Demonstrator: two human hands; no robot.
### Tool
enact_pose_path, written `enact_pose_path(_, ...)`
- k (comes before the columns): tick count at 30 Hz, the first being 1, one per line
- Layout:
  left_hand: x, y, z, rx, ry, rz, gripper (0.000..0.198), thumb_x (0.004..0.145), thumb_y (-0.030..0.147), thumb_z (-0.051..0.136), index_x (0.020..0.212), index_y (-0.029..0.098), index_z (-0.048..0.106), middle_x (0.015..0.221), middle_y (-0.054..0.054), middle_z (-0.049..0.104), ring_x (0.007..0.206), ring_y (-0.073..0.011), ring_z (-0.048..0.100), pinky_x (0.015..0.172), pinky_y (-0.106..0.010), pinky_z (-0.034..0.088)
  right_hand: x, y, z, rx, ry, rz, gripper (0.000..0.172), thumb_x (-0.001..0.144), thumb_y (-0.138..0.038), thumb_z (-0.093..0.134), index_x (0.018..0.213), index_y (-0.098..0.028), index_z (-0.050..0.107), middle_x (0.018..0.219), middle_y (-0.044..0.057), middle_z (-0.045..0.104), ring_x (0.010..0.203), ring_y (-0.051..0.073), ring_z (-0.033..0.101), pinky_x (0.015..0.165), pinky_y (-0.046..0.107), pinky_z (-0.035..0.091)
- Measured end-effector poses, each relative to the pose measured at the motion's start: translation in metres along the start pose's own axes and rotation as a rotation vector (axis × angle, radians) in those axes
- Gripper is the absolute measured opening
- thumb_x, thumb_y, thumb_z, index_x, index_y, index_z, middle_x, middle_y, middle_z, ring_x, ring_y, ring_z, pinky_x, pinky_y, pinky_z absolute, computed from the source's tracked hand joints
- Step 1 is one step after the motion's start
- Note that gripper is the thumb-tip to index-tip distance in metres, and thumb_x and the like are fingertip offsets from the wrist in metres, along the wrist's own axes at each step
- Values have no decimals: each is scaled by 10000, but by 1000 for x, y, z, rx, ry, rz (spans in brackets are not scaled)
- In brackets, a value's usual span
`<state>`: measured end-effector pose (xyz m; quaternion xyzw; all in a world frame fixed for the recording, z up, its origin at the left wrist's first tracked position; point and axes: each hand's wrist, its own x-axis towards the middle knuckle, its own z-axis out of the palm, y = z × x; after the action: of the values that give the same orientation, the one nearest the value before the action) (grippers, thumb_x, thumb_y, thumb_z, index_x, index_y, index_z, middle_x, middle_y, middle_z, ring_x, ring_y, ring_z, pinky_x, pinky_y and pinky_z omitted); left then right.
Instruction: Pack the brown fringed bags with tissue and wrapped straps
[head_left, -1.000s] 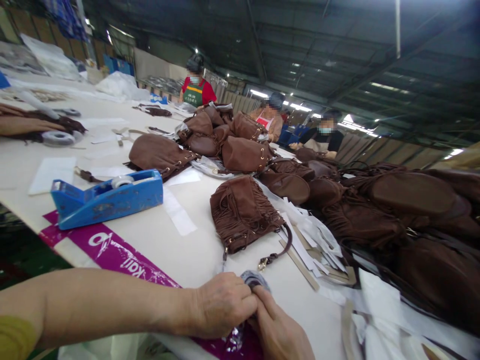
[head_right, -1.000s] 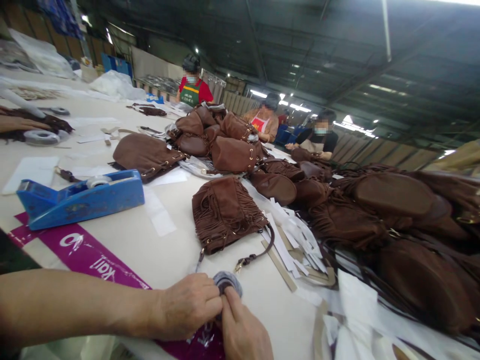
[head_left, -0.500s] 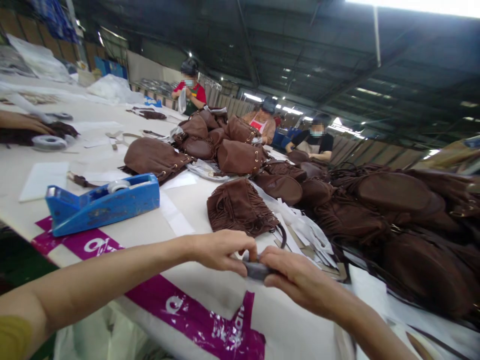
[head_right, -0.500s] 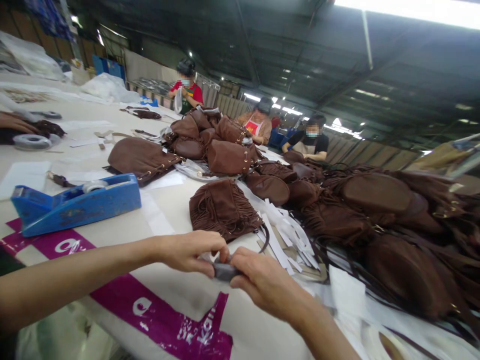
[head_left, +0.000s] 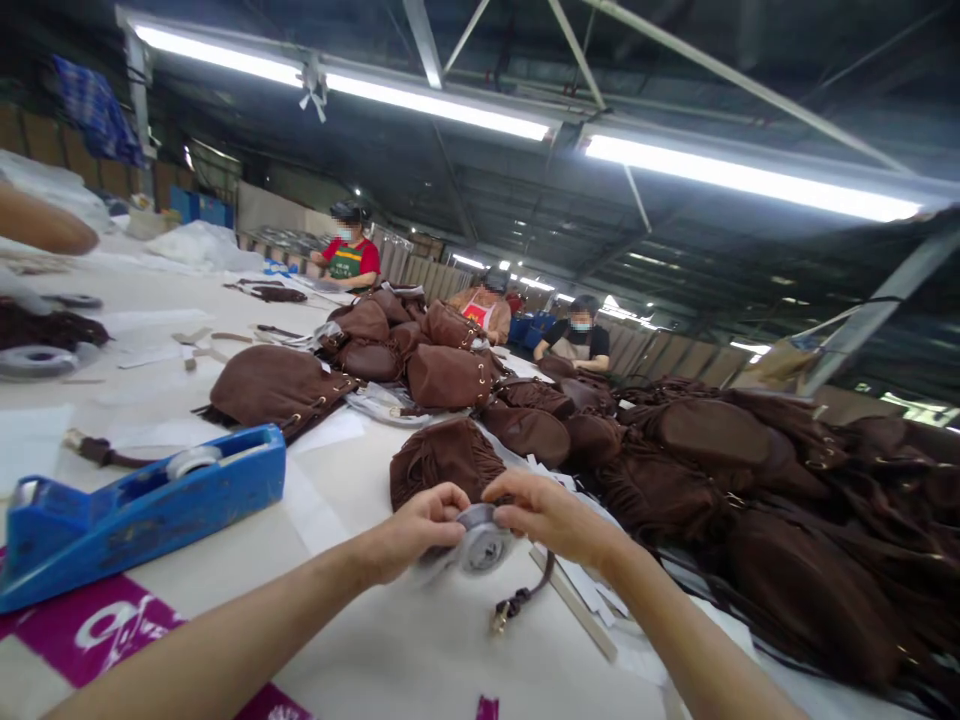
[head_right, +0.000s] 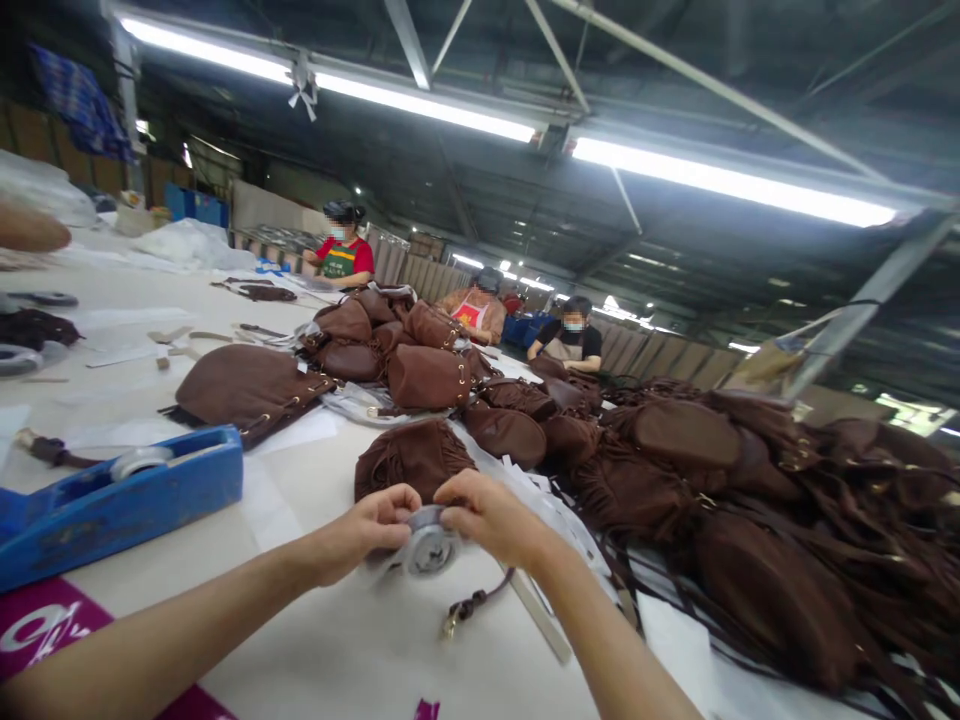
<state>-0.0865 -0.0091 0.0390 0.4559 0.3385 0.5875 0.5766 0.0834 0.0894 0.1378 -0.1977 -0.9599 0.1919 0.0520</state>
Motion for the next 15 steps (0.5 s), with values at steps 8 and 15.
enact_pose_path(8,-1,2,-7,-193,97,-66,443,545,284,833,851,144,545,742,-8,601,609,-108,542,579,-218,393,-7,-9,48,26,353,-114,624,735,-63,489,1342,-206,483,1341,92,538,1238,226,488,1039,404,414)
enact_pose_path(15,-5,1,-18,-235,-58,-151,413,579,285,845,872,117,608,775,-35,596,664,-128,572,629,-227,409,7,-12,83,-102,485,-121,651,751,17,360,1362,-184,456,1215,131,580,1138,227,546,978,422,479)
